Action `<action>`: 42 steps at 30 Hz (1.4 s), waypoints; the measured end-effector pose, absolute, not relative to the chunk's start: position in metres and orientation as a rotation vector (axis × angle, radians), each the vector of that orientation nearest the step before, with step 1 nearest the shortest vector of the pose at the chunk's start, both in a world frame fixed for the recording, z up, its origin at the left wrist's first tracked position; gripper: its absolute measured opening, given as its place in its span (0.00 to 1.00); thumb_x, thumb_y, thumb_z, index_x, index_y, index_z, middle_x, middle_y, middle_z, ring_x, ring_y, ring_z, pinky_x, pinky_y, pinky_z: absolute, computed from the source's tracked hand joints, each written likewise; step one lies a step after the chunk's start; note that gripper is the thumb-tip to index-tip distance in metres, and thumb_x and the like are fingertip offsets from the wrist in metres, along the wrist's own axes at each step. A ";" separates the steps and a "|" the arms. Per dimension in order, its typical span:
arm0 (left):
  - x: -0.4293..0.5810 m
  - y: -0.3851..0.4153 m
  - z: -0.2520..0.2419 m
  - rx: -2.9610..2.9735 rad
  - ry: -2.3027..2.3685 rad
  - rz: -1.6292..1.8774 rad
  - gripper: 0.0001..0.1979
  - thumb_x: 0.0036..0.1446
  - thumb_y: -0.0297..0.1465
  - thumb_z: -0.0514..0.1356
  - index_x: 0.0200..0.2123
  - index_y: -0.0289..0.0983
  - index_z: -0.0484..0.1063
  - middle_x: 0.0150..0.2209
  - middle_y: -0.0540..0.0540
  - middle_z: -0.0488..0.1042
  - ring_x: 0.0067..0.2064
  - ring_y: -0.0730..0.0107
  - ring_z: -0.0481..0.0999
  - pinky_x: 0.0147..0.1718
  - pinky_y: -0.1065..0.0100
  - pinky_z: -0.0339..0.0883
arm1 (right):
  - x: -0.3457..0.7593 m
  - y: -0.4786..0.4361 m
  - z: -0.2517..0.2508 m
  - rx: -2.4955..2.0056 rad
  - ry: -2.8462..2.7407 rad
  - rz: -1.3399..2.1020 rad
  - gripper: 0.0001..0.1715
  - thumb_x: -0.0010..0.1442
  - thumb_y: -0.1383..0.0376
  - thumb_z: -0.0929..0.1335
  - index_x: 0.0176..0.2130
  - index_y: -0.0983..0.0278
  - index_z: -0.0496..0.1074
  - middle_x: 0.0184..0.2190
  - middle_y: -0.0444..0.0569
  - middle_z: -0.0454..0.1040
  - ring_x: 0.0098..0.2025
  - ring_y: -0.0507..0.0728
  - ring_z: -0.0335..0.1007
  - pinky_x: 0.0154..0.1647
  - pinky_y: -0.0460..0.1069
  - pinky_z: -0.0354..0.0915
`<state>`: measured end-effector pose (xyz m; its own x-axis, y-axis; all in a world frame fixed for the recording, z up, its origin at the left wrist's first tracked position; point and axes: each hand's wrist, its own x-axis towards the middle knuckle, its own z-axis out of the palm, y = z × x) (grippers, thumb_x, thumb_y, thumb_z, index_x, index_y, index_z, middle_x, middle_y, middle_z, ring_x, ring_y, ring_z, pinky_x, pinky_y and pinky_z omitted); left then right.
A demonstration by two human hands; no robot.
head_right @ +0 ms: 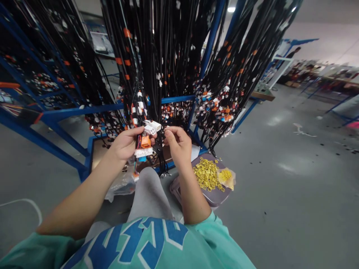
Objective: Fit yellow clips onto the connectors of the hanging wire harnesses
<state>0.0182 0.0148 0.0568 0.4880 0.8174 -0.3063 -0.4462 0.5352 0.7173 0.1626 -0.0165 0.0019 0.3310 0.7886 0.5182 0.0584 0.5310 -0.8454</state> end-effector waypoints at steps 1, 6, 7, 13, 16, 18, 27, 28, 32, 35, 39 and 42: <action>0.019 0.015 0.058 0.593 0.703 0.829 0.18 0.60 0.24 0.46 0.45 0.22 0.71 0.24 0.38 0.78 0.24 0.63 0.78 0.28 0.64 0.75 | 0.162 -0.020 -0.001 -0.908 -1.147 0.583 0.11 0.56 0.56 0.66 0.33 0.61 0.70 0.24 0.41 0.69 0.25 0.48 0.65 0.28 0.46 0.65; 0.020 0.017 0.056 0.548 0.683 0.826 0.19 0.60 0.25 0.46 0.47 0.22 0.70 0.27 0.36 0.79 0.29 0.58 0.80 0.37 0.56 0.75 | 0.156 -0.032 -0.017 -0.867 -1.185 0.871 0.22 0.52 0.47 0.69 0.36 0.61 0.70 0.31 0.44 0.72 0.28 0.50 0.68 0.29 0.47 0.68; 0.020 0.018 0.055 0.544 0.667 0.820 0.19 0.60 0.25 0.46 0.47 0.22 0.70 0.28 0.36 0.79 0.30 0.57 0.80 0.38 0.54 0.74 | 0.154 -0.032 -0.020 -0.844 -1.181 0.965 0.25 0.50 0.45 0.69 0.39 0.61 0.69 0.33 0.45 0.72 0.28 0.50 0.69 0.30 0.48 0.70; 0.018 0.022 0.048 0.542 0.568 0.801 0.23 0.48 0.21 0.49 0.48 0.22 0.70 0.32 0.35 0.80 0.35 0.53 0.80 0.41 0.50 0.73 | 0.141 -0.029 -0.028 -0.773 -1.059 1.188 0.29 0.47 0.46 0.71 0.44 0.59 0.68 0.32 0.44 0.73 0.28 0.52 0.71 0.32 0.51 0.73; 0.017 0.020 0.047 0.535 0.531 0.795 0.31 0.38 0.19 0.50 0.50 0.23 0.69 0.35 0.35 0.80 0.37 0.52 0.80 0.43 0.49 0.72 | 0.138 -0.028 -0.029 -0.770 -0.998 1.161 0.26 0.47 0.48 0.71 0.42 0.59 0.69 0.33 0.45 0.74 0.28 0.52 0.71 0.31 0.51 0.73; 0.016 0.019 0.046 0.550 0.510 0.802 0.36 0.33 0.18 0.50 0.52 0.25 0.68 0.37 0.36 0.80 0.38 0.53 0.80 0.43 0.48 0.72 | 0.137 -0.027 -0.030 -0.776 -0.986 1.149 0.26 0.47 0.48 0.71 0.41 0.60 0.69 0.31 0.45 0.74 0.27 0.53 0.71 0.31 0.52 0.73; 0.014 0.020 0.039 0.618 0.559 0.916 0.38 0.29 0.15 0.49 0.50 0.28 0.71 0.32 0.40 0.80 0.34 0.55 0.81 0.39 0.49 0.74 | 0.139 -0.029 -0.033 -0.799 -1.052 1.078 0.17 0.50 0.52 0.69 0.36 0.60 0.69 0.27 0.44 0.74 0.28 0.53 0.70 0.31 0.51 0.71; 0.014 0.021 0.039 0.618 0.570 0.914 0.37 0.29 0.14 0.49 0.49 0.28 0.71 0.31 0.40 0.80 0.33 0.56 0.80 0.39 0.50 0.74 | 0.139 -0.029 -0.033 -0.806 -1.063 1.057 0.16 0.51 0.52 0.68 0.35 0.60 0.69 0.27 0.44 0.74 0.28 0.53 0.70 0.31 0.50 0.71; 0.012 0.024 0.036 0.594 0.621 0.884 0.32 0.29 0.15 0.50 0.43 0.27 0.74 0.26 0.42 0.79 0.30 0.57 0.80 0.38 0.52 0.75 | 0.139 -0.030 -0.036 -0.836 -1.126 0.942 0.12 0.53 0.56 0.67 0.36 0.60 0.71 0.27 0.43 0.74 0.28 0.52 0.70 0.31 0.48 0.69; 0.011 0.028 0.033 0.603 0.626 0.908 0.28 0.29 0.16 0.50 0.38 0.28 0.76 0.24 0.43 0.78 0.28 0.57 0.80 0.37 0.54 0.75 | 0.140 -0.030 -0.041 -0.903 -1.207 0.828 0.12 0.54 0.57 0.67 0.37 0.59 0.72 0.29 0.43 0.74 0.30 0.52 0.70 0.33 0.48 0.67; 0.009 0.031 0.031 0.654 0.649 0.964 0.16 0.33 0.17 0.53 0.26 0.29 0.76 0.19 0.44 0.75 0.24 0.60 0.78 0.34 0.58 0.76 | 0.141 -0.030 -0.047 -0.966 -1.277 0.730 0.13 0.55 0.56 0.66 0.39 0.60 0.72 0.33 0.44 0.75 0.33 0.53 0.71 0.35 0.48 0.67; 0.008 0.032 0.029 0.702 0.693 0.950 0.09 0.36 0.18 0.55 0.20 0.30 0.74 0.16 0.45 0.73 0.20 0.65 0.75 0.29 0.62 0.75 | 0.141 -0.030 -0.049 -0.969 -1.297 0.714 0.13 0.56 0.56 0.66 0.40 0.60 0.72 0.34 0.44 0.75 0.34 0.53 0.71 0.36 0.48 0.67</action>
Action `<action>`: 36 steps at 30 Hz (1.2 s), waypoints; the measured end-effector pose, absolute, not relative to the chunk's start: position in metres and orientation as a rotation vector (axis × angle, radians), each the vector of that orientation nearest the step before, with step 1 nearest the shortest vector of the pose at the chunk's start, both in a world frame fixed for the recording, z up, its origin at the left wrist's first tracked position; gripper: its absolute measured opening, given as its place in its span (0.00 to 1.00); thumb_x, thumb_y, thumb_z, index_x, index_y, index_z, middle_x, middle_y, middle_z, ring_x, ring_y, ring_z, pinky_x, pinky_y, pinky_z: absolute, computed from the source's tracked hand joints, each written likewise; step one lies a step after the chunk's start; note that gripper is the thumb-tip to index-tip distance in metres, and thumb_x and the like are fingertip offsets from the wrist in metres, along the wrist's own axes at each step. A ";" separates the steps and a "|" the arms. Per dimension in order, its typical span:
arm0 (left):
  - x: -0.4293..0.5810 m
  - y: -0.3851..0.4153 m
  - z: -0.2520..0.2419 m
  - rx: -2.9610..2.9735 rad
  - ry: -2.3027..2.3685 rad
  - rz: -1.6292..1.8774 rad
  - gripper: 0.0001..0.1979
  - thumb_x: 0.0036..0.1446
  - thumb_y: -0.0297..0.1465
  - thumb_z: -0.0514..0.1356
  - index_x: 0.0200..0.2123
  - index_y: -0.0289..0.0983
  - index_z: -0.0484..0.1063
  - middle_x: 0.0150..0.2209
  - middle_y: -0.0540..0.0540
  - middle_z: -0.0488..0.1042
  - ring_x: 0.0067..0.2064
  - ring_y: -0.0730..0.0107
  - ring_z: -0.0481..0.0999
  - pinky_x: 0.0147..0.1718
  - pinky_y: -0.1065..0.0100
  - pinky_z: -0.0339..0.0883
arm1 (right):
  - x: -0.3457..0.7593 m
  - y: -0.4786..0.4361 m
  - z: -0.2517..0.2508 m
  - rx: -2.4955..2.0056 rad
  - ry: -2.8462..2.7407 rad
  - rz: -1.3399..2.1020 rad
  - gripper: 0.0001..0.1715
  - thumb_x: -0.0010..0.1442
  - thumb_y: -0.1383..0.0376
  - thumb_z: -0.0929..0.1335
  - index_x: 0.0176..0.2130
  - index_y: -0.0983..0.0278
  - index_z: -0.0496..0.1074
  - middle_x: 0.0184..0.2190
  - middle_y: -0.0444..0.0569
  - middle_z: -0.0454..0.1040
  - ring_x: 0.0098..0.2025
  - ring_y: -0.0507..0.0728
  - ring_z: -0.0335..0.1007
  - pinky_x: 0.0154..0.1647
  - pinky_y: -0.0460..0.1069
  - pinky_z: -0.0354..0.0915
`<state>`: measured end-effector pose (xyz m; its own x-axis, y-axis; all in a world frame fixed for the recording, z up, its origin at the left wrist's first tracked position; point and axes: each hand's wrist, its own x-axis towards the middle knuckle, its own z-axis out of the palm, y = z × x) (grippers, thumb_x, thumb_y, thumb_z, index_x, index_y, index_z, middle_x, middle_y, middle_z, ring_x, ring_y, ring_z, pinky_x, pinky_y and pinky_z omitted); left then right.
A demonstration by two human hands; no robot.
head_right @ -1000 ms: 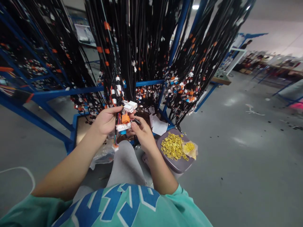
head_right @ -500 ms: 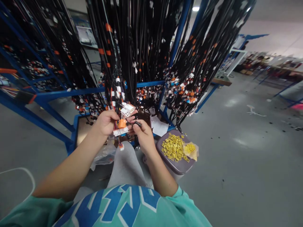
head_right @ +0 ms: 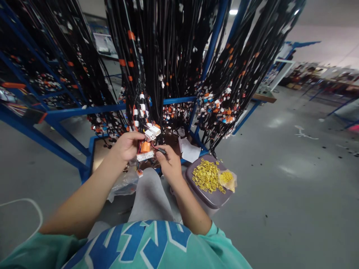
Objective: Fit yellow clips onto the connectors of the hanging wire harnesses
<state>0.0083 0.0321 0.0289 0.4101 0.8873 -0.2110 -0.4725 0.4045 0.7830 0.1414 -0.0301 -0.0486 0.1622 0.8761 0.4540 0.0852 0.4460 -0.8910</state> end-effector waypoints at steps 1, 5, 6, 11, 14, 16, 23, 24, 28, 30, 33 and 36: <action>0.008 0.033 0.028 0.711 0.694 0.946 0.09 0.36 0.18 0.55 0.20 0.30 0.74 0.16 0.45 0.73 0.19 0.65 0.74 0.28 0.63 0.75 | 0.142 -0.030 -0.049 -0.968 -1.296 0.719 0.13 0.57 0.56 0.66 0.40 0.59 0.72 0.34 0.44 0.75 0.33 0.53 0.71 0.36 0.48 0.67; 0.008 0.034 0.028 0.679 0.686 0.927 0.13 0.37 0.18 0.54 0.26 0.29 0.76 0.17 0.44 0.74 0.21 0.62 0.76 0.29 0.62 0.75 | 0.141 -0.032 -0.048 -0.969 -1.278 0.735 0.13 0.56 0.56 0.66 0.40 0.60 0.72 0.33 0.44 0.75 0.32 0.53 0.71 0.35 0.48 0.67; 0.008 0.034 0.028 0.661 0.693 0.918 0.14 0.37 0.18 0.53 0.27 0.29 0.76 0.17 0.43 0.74 0.22 0.61 0.77 0.30 0.61 0.75 | 0.141 -0.032 -0.047 -0.969 -1.273 0.737 0.13 0.56 0.56 0.66 0.40 0.59 0.72 0.32 0.44 0.75 0.32 0.53 0.71 0.35 0.48 0.67; 0.008 0.031 0.033 0.605 0.728 0.882 0.18 0.38 0.19 0.52 0.33 0.27 0.76 0.18 0.42 0.75 0.22 0.59 0.77 0.32 0.57 0.75 | 0.139 -0.035 -0.043 -0.934 -1.235 0.778 0.14 0.56 0.55 0.66 0.40 0.59 0.71 0.30 0.43 0.75 0.30 0.52 0.72 0.33 0.48 0.68; 0.006 0.030 0.035 0.592 0.738 0.861 0.17 0.38 0.19 0.52 0.33 0.26 0.75 0.17 0.41 0.74 0.20 0.61 0.75 0.31 0.57 0.75 | 0.138 -0.037 -0.039 -0.885 -1.203 0.839 0.17 0.56 0.51 0.66 0.40 0.59 0.70 0.30 0.43 0.75 0.29 0.52 0.72 0.32 0.49 0.70; 0.005 0.030 0.037 0.582 0.731 0.830 0.17 0.38 0.20 0.51 0.32 0.26 0.74 0.16 0.42 0.73 0.18 0.62 0.73 0.27 0.59 0.75 | 0.137 -0.038 -0.037 -0.846 -1.181 0.898 0.20 0.56 0.48 0.65 0.42 0.59 0.69 0.30 0.45 0.75 0.29 0.53 0.73 0.31 0.50 0.70; 0.008 0.030 0.037 0.552 0.539 0.809 0.20 0.36 0.24 0.50 0.35 0.27 0.72 0.14 0.42 0.69 0.15 0.66 0.69 0.14 0.70 0.66 | 0.133 -0.033 -0.049 -0.739 -1.008 1.150 0.35 0.53 0.36 0.60 0.42 0.61 0.65 0.27 0.48 0.74 0.27 0.55 0.73 0.26 0.49 0.69; 0.008 0.030 0.037 0.547 0.504 0.809 0.21 0.35 0.25 0.50 0.36 0.26 0.72 0.15 0.43 0.69 0.15 0.67 0.69 0.13 0.71 0.64 | 0.131 -0.033 -0.051 -0.739 -1.009 1.201 0.35 0.51 0.36 0.60 0.41 0.62 0.65 0.27 0.48 0.74 0.28 0.55 0.73 0.27 0.49 0.69; 0.012 0.027 0.036 0.504 0.415 0.867 0.25 0.33 0.25 0.50 0.39 0.27 0.70 0.18 0.44 0.71 0.15 0.72 0.66 0.13 0.75 0.61 | 0.122 -0.040 -0.051 -0.671 -1.107 1.373 0.36 0.46 0.37 0.66 0.42 0.62 0.66 0.32 0.48 0.74 0.32 0.55 0.73 0.32 0.49 0.70; 0.014 0.027 0.035 0.479 0.381 0.903 0.24 0.33 0.25 0.50 0.39 0.28 0.70 0.20 0.44 0.72 0.15 0.75 0.66 0.14 0.76 0.61 | 0.118 -0.043 -0.047 -0.639 -1.112 1.338 0.31 0.46 0.43 0.70 0.41 0.61 0.67 0.31 0.46 0.74 0.30 0.53 0.72 0.32 0.48 0.69; 0.014 0.030 0.030 0.470 0.361 0.915 0.23 0.35 0.25 0.50 0.38 0.28 0.71 0.20 0.44 0.71 0.16 0.75 0.66 0.15 0.76 0.62 | 0.114 -0.043 -0.042 -0.685 -1.042 1.162 0.21 0.46 0.55 0.73 0.38 0.61 0.69 0.29 0.42 0.72 0.27 0.49 0.67 0.30 0.45 0.66; 0.011 0.032 0.022 0.501 0.314 0.948 0.23 0.36 0.26 0.50 0.39 0.28 0.72 0.20 0.44 0.72 0.19 0.71 0.70 0.18 0.73 0.65 | 0.117 -0.040 -0.040 -0.778 -1.009 0.945 0.14 0.47 0.62 0.72 0.36 0.61 0.70 0.29 0.41 0.72 0.29 0.50 0.67 0.31 0.45 0.66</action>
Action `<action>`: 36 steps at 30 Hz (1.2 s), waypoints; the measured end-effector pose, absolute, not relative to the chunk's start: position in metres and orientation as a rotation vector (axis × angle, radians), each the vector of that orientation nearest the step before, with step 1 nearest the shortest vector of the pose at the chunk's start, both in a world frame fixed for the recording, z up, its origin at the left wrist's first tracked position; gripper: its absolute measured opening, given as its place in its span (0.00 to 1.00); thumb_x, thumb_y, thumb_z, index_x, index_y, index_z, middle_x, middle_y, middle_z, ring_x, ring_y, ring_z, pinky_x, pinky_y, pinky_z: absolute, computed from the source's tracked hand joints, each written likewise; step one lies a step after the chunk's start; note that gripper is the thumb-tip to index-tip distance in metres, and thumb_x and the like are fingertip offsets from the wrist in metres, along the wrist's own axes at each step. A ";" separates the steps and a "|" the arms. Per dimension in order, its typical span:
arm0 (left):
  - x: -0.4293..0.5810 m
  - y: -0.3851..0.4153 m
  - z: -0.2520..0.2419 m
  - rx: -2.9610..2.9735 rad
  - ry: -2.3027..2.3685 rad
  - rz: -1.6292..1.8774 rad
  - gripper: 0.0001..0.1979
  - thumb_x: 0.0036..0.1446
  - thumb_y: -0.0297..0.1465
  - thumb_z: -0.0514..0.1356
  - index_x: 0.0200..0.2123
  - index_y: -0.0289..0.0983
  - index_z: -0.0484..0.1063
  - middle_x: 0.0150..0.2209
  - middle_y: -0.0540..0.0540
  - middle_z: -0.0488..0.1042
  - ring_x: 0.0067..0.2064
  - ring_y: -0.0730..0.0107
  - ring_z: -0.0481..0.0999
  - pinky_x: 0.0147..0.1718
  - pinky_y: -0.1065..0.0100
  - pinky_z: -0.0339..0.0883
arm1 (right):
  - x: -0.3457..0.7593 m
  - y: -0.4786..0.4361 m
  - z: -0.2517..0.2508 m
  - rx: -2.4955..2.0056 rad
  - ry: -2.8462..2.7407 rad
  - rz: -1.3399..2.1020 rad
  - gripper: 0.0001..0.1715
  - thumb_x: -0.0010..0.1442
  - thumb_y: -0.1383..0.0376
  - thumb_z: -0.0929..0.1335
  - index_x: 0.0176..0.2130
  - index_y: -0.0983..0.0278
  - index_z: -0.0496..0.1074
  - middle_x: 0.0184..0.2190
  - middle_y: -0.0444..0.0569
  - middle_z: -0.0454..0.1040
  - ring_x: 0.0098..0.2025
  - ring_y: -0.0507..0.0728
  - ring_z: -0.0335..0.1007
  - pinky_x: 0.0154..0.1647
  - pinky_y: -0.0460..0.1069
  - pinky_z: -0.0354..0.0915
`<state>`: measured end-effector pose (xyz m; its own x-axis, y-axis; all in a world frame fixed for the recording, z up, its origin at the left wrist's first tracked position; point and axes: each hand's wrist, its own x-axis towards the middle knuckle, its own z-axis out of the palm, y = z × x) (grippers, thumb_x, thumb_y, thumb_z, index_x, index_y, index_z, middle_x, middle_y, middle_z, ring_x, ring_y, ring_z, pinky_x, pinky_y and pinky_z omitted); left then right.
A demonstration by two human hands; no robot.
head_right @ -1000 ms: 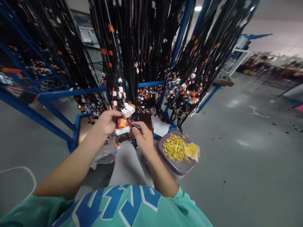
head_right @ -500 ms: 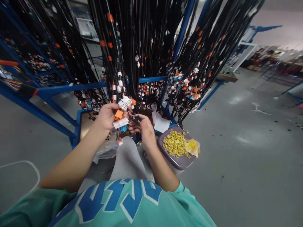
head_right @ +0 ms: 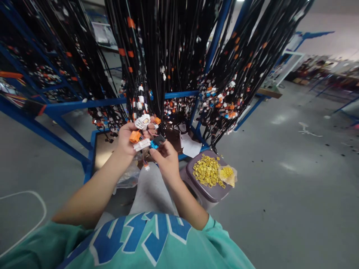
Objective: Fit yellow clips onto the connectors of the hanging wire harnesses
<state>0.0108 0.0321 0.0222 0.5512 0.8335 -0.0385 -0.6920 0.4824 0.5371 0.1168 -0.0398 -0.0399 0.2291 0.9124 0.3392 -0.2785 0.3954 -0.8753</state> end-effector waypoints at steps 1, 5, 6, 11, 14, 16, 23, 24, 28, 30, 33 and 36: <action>0.009 0.032 0.020 0.521 0.298 0.963 0.23 0.37 0.26 0.50 0.39 0.28 0.72 0.21 0.44 0.73 0.20 0.70 0.71 0.20 0.72 0.67 | 0.119 -0.039 -0.039 -0.807 -1.025 0.860 0.13 0.48 0.63 0.71 0.36 0.61 0.70 0.30 0.42 0.72 0.30 0.50 0.67 0.32 0.46 0.66; 0.001 0.027 0.015 0.604 0.286 0.983 0.23 0.45 0.30 0.51 0.45 0.30 0.72 0.25 0.43 0.76 0.28 0.60 0.77 0.28 0.61 0.71 | 0.129 -0.036 -0.032 -0.882 -1.178 0.518 0.12 0.51 0.67 0.68 0.39 0.59 0.71 0.34 0.43 0.72 0.35 0.51 0.68 0.35 0.47 0.66; 0.000 0.025 0.014 0.617 0.287 0.982 0.23 0.47 0.32 0.52 0.47 0.30 0.72 0.25 0.43 0.76 0.30 0.58 0.78 0.31 0.59 0.72 | 0.131 -0.036 -0.030 -0.884 -1.217 0.448 0.13 0.52 0.68 0.68 0.40 0.59 0.72 0.36 0.44 0.72 0.36 0.51 0.68 0.35 0.47 0.67; -0.005 0.022 0.006 0.706 0.284 1.045 0.29 0.49 0.42 0.62 0.53 0.33 0.69 0.25 0.46 0.77 0.34 0.57 0.79 0.39 0.57 0.71 | 0.133 -0.035 -0.022 -0.816 -1.359 0.283 0.14 0.53 0.71 0.65 0.40 0.57 0.73 0.39 0.44 0.73 0.43 0.52 0.69 0.39 0.48 0.68; -0.009 0.023 0.001 0.801 0.258 1.057 0.36 0.40 0.43 0.69 0.53 0.35 0.69 0.29 0.44 0.79 0.37 0.54 0.80 0.38 0.58 0.73 | 0.131 -0.031 -0.023 -0.844 -1.353 0.372 0.16 0.53 0.70 0.65 0.43 0.58 0.72 0.41 0.46 0.73 0.42 0.52 0.70 0.40 0.49 0.69; -0.012 0.023 0.000 0.860 0.264 1.046 0.40 0.34 0.42 0.72 0.53 0.36 0.69 0.31 0.44 0.80 0.38 0.54 0.80 0.37 0.60 0.73 | 0.132 -0.030 -0.023 -0.844 -1.341 0.405 0.17 0.53 0.70 0.64 0.44 0.59 0.71 0.42 0.47 0.72 0.40 0.52 0.71 0.38 0.49 0.70; -0.011 0.019 0.007 0.915 0.469 0.989 0.37 0.35 0.21 0.67 0.53 0.38 0.69 0.30 0.48 0.80 0.29 0.65 0.79 0.30 0.69 0.73 | 0.136 -0.032 -0.008 -0.756 -1.531 0.116 0.20 0.53 0.76 0.62 0.41 0.57 0.73 0.39 0.44 0.75 0.45 0.52 0.71 0.45 0.51 0.69; -0.010 0.018 0.009 0.906 0.479 0.983 0.36 0.35 0.20 0.67 0.53 0.37 0.69 0.29 0.48 0.80 0.28 0.67 0.78 0.28 0.70 0.72 | 0.136 -0.032 -0.006 -0.743 -1.560 0.089 0.21 0.53 0.76 0.62 0.41 0.57 0.73 0.39 0.44 0.76 0.45 0.53 0.72 0.46 0.52 0.68; -0.008 0.017 0.013 0.878 0.521 0.973 0.32 0.33 0.19 0.68 0.47 0.36 0.74 0.23 0.50 0.78 0.21 0.71 0.75 0.22 0.73 0.70 | 0.136 -0.029 -0.004 -0.696 -1.622 0.054 0.22 0.54 0.77 0.62 0.42 0.56 0.73 0.40 0.43 0.77 0.46 0.53 0.72 0.47 0.53 0.68; -0.007 0.016 0.016 0.877 0.529 0.967 0.31 0.30 0.19 0.68 0.44 0.35 0.75 0.20 0.51 0.76 0.19 0.72 0.73 0.19 0.74 0.68 | 0.137 -0.028 -0.005 -0.676 -1.646 0.031 0.23 0.54 0.78 0.61 0.42 0.56 0.72 0.40 0.43 0.77 0.47 0.54 0.72 0.47 0.53 0.67; -0.006 0.015 0.018 0.896 0.535 0.949 0.29 0.28 0.18 0.68 0.42 0.34 0.76 0.19 0.51 0.76 0.17 0.74 0.71 0.18 0.75 0.66 | 0.137 -0.026 -0.005 -0.700 -1.671 0.001 0.24 0.54 0.79 0.60 0.41 0.55 0.72 0.39 0.42 0.77 0.47 0.53 0.72 0.46 0.53 0.67; -0.004 0.015 0.018 0.917 0.585 0.953 0.31 0.28 0.18 0.68 0.42 0.34 0.76 0.20 0.51 0.76 0.18 0.73 0.71 0.18 0.75 0.66 | 0.137 -0.026 -0.006 -0.756 -1.672 0.021 0.25 0.55 0.78 0.59 0.43 0.55 0.72 0.41 0.42 0.77 0.47 0.53 0.72 0.47 0.54 0.67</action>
